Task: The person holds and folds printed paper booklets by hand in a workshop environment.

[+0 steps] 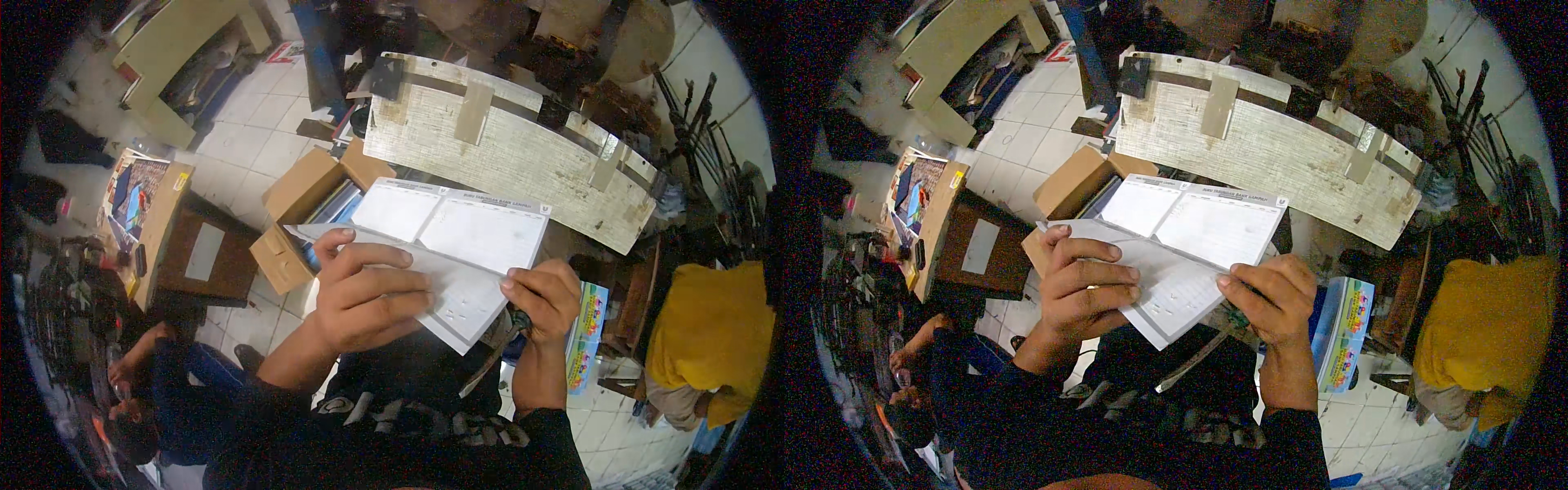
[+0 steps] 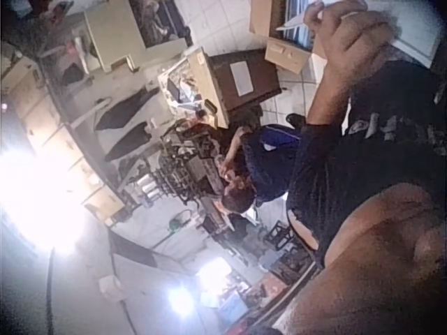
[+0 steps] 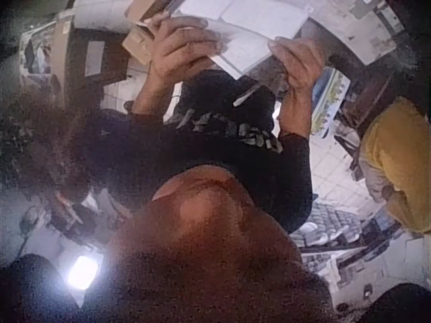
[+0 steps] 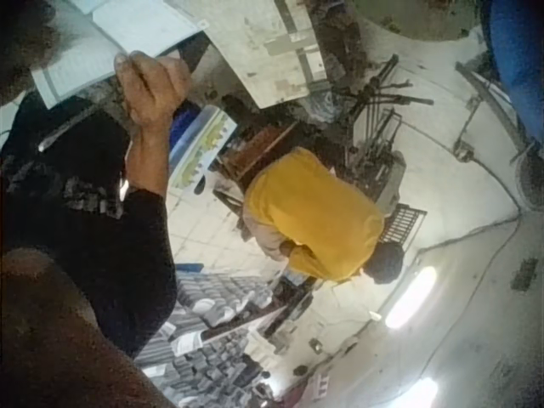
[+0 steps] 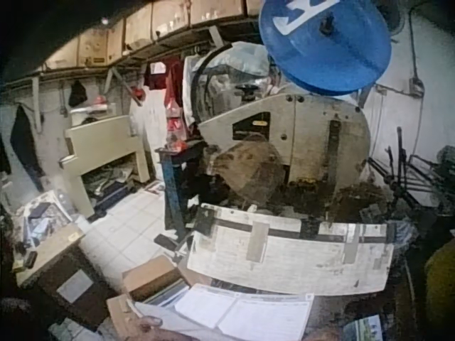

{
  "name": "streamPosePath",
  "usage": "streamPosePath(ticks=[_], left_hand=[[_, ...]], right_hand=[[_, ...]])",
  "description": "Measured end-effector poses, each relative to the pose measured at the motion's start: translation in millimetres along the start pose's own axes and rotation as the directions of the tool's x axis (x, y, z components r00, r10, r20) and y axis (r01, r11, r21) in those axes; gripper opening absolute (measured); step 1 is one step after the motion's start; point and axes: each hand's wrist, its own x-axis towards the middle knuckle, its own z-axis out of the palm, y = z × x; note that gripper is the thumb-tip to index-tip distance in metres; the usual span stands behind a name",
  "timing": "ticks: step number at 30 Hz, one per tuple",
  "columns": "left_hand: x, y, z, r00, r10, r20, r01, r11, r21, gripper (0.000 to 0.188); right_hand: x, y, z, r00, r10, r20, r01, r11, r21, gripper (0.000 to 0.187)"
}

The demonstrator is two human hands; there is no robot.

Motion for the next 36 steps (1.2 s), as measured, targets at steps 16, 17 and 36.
streamPosePath(ticks=[16,17,36], left_hand=[[-9,9,0,0.998,-0.049,-0.047,0.052,0.996,0.07,0.026],[-12,9,1,0.997,-0.055,-0.057,0.059,0.995,0.084,0.028],[-28,3,22,0.968,-0.249,0.033,0.25,0.968,0.0,0.037]], right_hand=[[0,-5,0,1.0,-0.003,0.023,0.002,0.999,0.036,0.021],[-2,-6,1,1.0,0.007,0.025,-0.008,0.999,0.033,0.021],[-38,0,18,0.961,0.148,0.234,-0.191,0.966,0.173,0.04]])
